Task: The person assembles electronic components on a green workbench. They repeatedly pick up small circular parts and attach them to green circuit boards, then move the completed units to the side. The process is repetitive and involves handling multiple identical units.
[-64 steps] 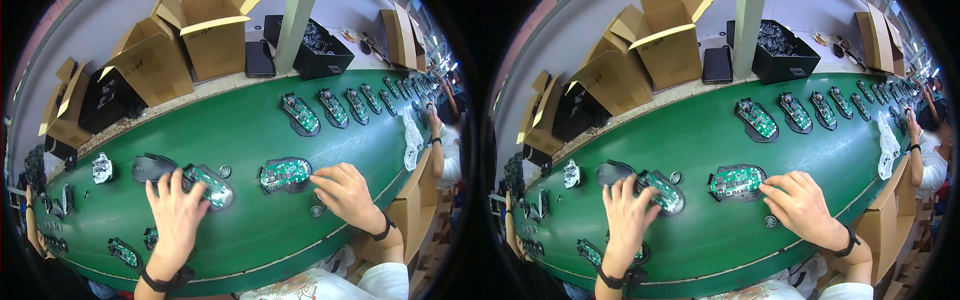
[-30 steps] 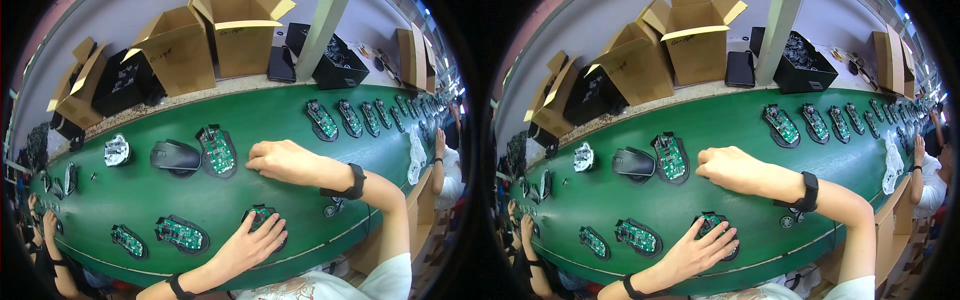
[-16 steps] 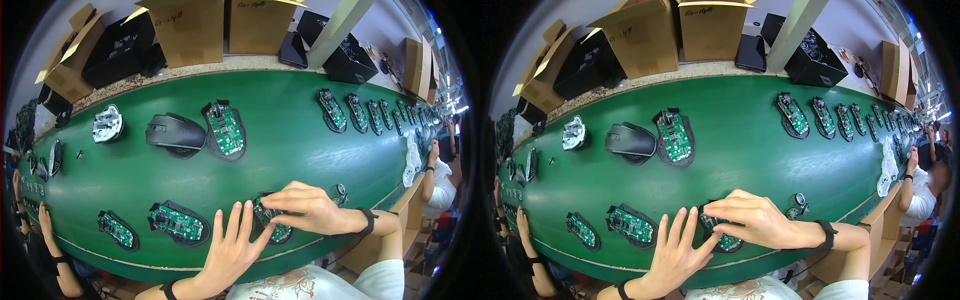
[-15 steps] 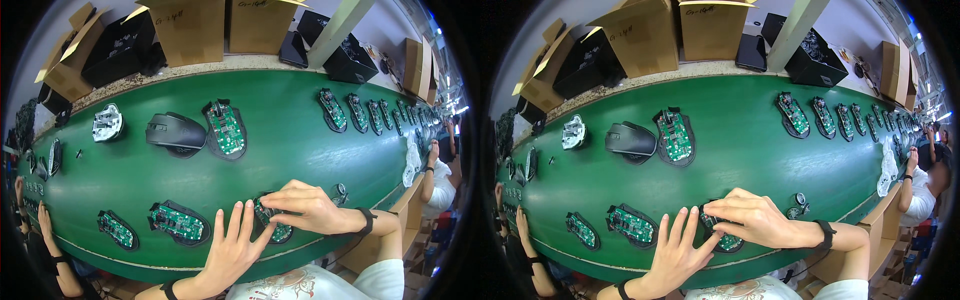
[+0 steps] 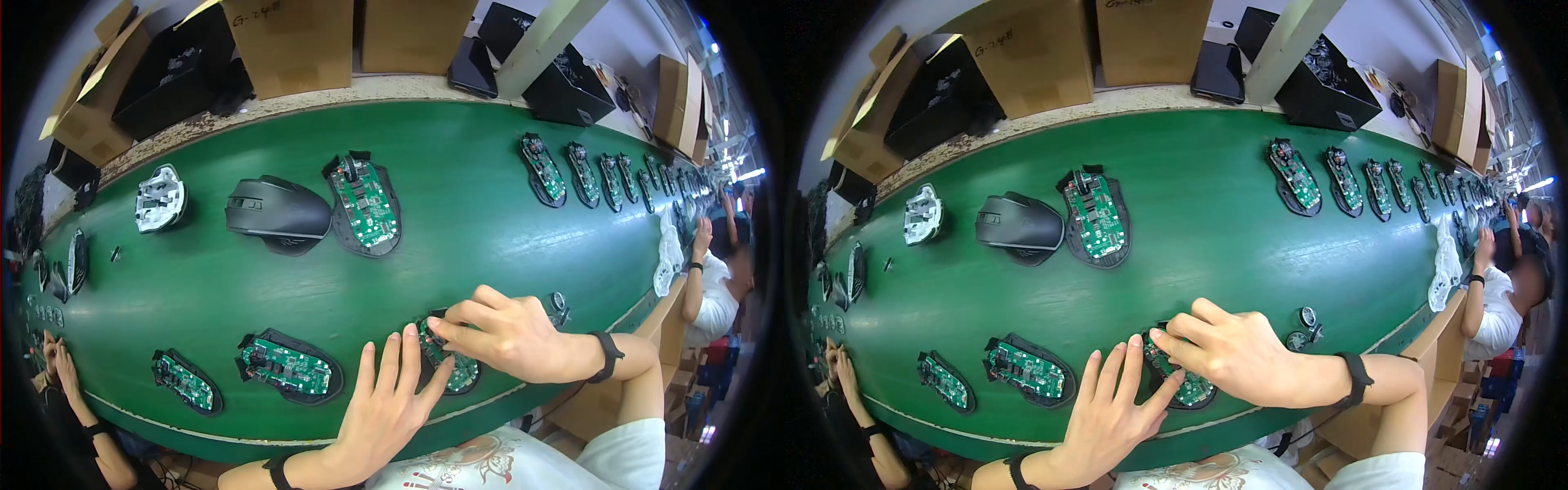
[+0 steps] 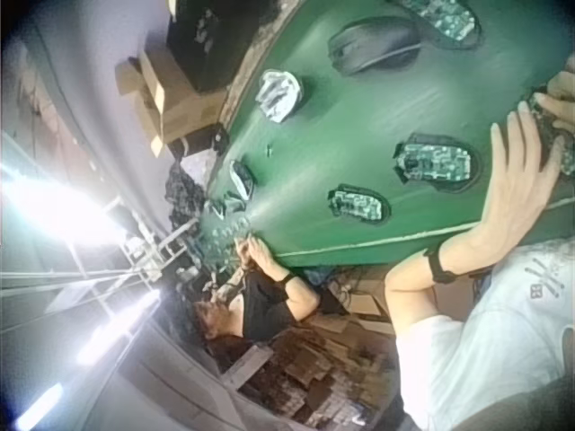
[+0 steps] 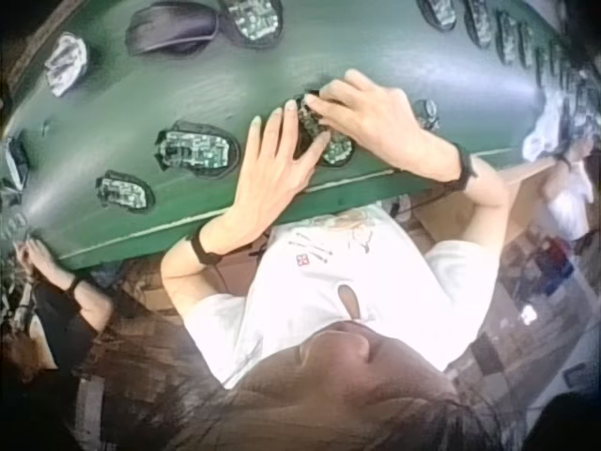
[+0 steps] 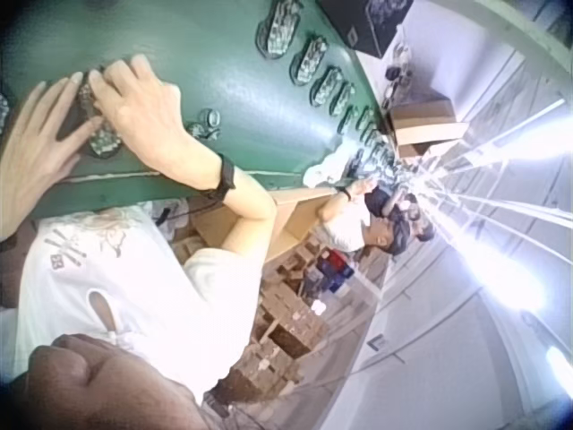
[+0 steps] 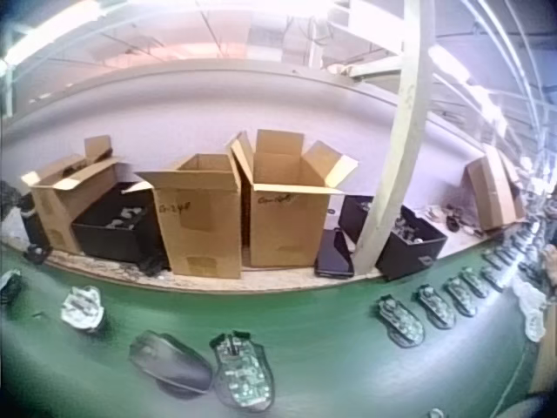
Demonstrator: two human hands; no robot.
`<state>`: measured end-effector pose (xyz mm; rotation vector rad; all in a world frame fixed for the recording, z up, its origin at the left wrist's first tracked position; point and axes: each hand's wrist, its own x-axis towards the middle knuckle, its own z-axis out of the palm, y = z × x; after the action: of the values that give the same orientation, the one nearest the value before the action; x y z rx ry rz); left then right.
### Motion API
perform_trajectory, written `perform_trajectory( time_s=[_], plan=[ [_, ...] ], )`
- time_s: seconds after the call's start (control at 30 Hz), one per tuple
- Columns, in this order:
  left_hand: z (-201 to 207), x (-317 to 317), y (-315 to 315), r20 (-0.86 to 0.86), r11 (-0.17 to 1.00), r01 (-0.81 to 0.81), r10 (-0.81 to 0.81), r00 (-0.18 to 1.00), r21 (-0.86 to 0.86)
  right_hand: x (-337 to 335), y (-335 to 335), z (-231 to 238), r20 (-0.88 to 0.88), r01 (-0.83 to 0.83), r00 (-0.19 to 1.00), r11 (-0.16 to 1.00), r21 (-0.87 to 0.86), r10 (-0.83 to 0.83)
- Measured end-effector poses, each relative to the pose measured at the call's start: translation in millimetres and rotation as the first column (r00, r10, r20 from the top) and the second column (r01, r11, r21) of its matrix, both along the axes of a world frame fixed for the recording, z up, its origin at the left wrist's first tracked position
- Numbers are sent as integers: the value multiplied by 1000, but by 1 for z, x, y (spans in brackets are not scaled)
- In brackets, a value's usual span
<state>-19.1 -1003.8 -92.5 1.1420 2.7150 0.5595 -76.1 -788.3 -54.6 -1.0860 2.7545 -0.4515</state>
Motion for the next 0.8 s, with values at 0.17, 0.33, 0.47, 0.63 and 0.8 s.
perform_trajectory(
  time_s=[0.17, 0.33, 0.47, 0.63, 0.8],
  plan=[
    [-1, -3, 0, 12, 1000, 15, -15, 1000, 25, -10, -1, 6, 115, -70, 991, 996, 50, 64],
    [-2, -2, -2, 3, 999, 7, -7, 1000, 41, -13, -3, 4, 124, -108, 987, 994, 30, 103],
    [-5, -6, 2, -26, 998, -1, 2, 1000, 60, -20, -2, 6, 191, -110, 976, 994, 13, 105],
    [-2, -6, 1, -65, 998, -26, 29, 997, 49, 18, -9, -5, -148, -69, 985, 989, 128, 88],
    [-4, -5, 2, -69, 999, -14, 17, 997, 41, 36, -5, -19, -265, -1, 964, 995, 100, 27]
  ],
)
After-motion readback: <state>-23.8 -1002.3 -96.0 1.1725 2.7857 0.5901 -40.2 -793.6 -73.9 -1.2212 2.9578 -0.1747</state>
